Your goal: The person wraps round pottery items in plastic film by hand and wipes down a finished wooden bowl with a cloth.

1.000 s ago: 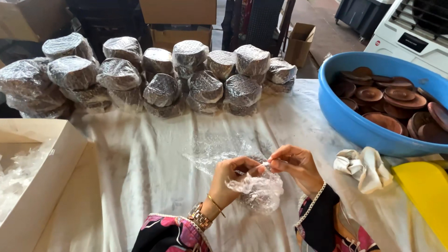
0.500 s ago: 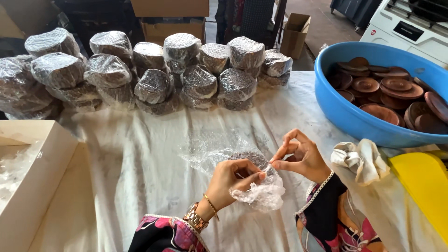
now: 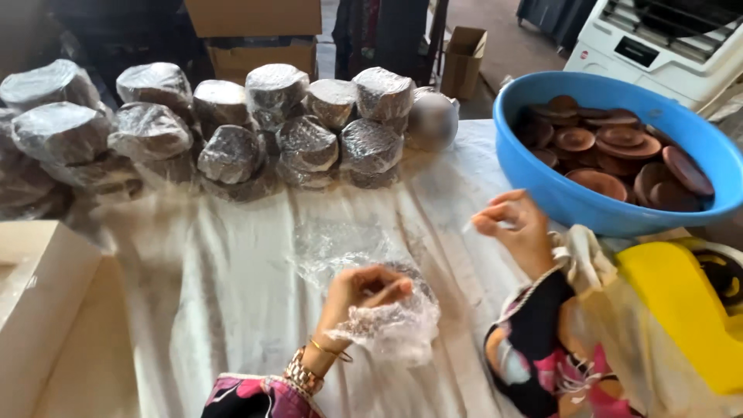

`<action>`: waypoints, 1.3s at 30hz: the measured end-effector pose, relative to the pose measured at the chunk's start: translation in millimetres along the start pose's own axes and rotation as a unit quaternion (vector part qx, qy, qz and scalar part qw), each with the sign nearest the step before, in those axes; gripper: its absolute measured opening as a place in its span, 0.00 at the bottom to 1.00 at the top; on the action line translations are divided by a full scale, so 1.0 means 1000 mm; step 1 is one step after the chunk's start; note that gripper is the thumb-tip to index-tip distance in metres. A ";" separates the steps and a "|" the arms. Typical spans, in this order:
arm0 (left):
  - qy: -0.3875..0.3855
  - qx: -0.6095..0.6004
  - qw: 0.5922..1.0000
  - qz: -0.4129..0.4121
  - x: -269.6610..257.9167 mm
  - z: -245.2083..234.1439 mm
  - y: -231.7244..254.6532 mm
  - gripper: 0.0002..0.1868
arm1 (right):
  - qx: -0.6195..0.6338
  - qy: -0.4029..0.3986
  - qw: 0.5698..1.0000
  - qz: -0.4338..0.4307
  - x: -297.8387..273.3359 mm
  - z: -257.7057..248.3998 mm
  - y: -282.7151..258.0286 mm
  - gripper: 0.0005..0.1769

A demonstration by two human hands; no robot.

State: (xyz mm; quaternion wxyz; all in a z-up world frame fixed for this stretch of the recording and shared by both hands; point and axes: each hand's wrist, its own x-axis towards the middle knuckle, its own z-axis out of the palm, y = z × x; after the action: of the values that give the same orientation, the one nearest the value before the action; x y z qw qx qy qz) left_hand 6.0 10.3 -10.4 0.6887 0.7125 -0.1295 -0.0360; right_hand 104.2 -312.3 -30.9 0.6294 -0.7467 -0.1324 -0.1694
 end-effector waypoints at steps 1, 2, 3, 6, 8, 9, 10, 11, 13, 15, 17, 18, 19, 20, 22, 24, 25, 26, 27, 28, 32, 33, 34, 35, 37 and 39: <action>-0.001 0.001 1.000 0.005 0.002 -0.001 -0.003 0.12 | -0.001 0.002 1.000 -0.005 0.001 0.007 0.001 0.23; -0.025 0.009 1.000 -0.012 0.004 -0.002 -0.007 0.12 | 0.044 -0.014 0.999 0.009 0.002 0.014 0.002 0.18; -0.048 0.013 0.998 -0.037 0.001 0.000 -0.014 0.13 | 0.087 -0.032 0.995 0.031 -0.005 0.020 0.005 0.14; 0.054 0.086 0.994 -0.024 0.007 -0.005 0.003 0.12 | 0.147 -0.024 0.986 0.078 -0.012 0.041 -0.014 0.10; 0.101 0.105 0.989 -0.011 0.004 -0.006 0.015 0.12 | 0.166 -0.036 0.982 0.087 -0.022 0.055 -0.021 0.10; 0.150 0.122 0.981 0.002 0.001 -0.008 0.021 0.11 | 0.183 -0.049 0.977 0.097 -0.027 0.063 -0.025 0.10; 0.153 0.123 0.980 0.000 0.000 -0.008 0.019 0.11 | 0.185 -0.053 0.976 0.098 -0.032 0.070 -0.028 0.10; 0.140 0.088 0.986 0.032 -0.001 -0.006 0.016 0.10 | 0.178 -0.084 0.977 0.079 -0.037 0.076 -0.031 0.12; 0.129 0.052 0.988 0.061 -0.002 -0.002 0.015 0.09 | 0.172 -0.116 0.976 0.062 -0.045 0.084 -0.033 0.15; 0.068 0.109 0.982 0.136 -0.003 0.004 0.021 0.11 | 0.218 -0.106 0.970 0.033 -0.050 0.092 -0.032 0.20; 0.076 0.122 0.979 0.144 -0.006 0.010 0.019 0.10 | 0.239 -0.111 0.962 0.069 -0.053 0.092 -0.027 0.19; 0.081 0.133 0.976 0.154 -0.008 0.012 0.017 0.09 | 0.257 -0.113 0.954 0.105 -0.055 0.092 -0.024 0.18; 0.085 0.135 0.975 0.153 -0.009 0.014 0.019 0.09 | 0.259 -0.117 0.953 0.106 -0.057 0.093 -0.024 0.18; 0.097 0.132 0.975 0.152 -0.012 0.016 0.020 0.08 | 0.259 -0.111 0.953 0.114 -0.060 0.094 -0.025 0.16; 0.115 0.132 0.973 0.152 -0.014 0.017 0.024 0.07 | 0.261 -0.111 0.951 0.120 -0.065 0.098 -0.028 0.15; 0.170 0.134 0.954 0.205 -0.016 0.017 0.027 0.07 | 0.250 -0.119 0.951 0.136 -0.069 0.100 -0.030 0.12; 0.176 0.135 0.953 0.205 -0.017 0.016 0.028 0.07 | 0.250 -0.125 0.950 0.136 -0.070 0.102 -0.036 0.12; 0.155 0.112 0.959 0.211 -0.017 0.014 0.028 0.07 | 0.249 -0.120 0.950 0.143 -0.070 0.103 -0.043 0.10; 0.131 0.086 0.964 0.215 -0.019 0.014 0.029 0.07 | 0.245 -0.112 0.951 0.154 -0.073 0.103 -0.049 0.10; 0.135 0.085 0.964 0.213 -0.021 0.015 0.029 0.07 | 0.244 -0.115 0.950 0.156 -0.074 0.103 -0.050 0.10; 0.123 0.095 0.963 0.222 -0.023 0.016 0.029 0.07 | 0.292 -0.117 0.930 0.187 -0.074 0.099 -0.041 0.10; 0.118 0.090 0.961 0.234 -0.023 0.016 0.028 0.06 | 0.309 -0.108 0.926 0.190 -0.075 0.098 -0.035 0.10; 0.124 0.088 0.960 0.235 -0.024 0.016 0.027 0.06 | 0.306 -0.114 0.926 0.190 -0.076 0.095 -0.030 0.10; 0.131 0.103 0.954 0.249 -0.025 0.016 0.027 0.06 | 0.333 -0.124 0.919 0.168 -0.077 0.092 -0.025 0.10; 0.143 0.116 0.947 0.264 -0.025 0.016 0.028 0.07 | 0.358 -0.140 0.912 0.145 -0.076 0.089 -0.021 0.10; 0.114 0.041 0.969 0.216 -0.026 0.015 0.028 0.06 | 0.349 -0.152 0.913 0.146 -0.074 0.087 -0.021 0.10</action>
State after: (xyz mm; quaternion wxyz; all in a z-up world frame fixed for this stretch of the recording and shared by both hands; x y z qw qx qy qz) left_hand -26.0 1.3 13.1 0.6605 0.6947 -0.2021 0.2008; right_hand 36.3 -221.5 -55.9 0.8401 -0.5071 -0.1667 0.0965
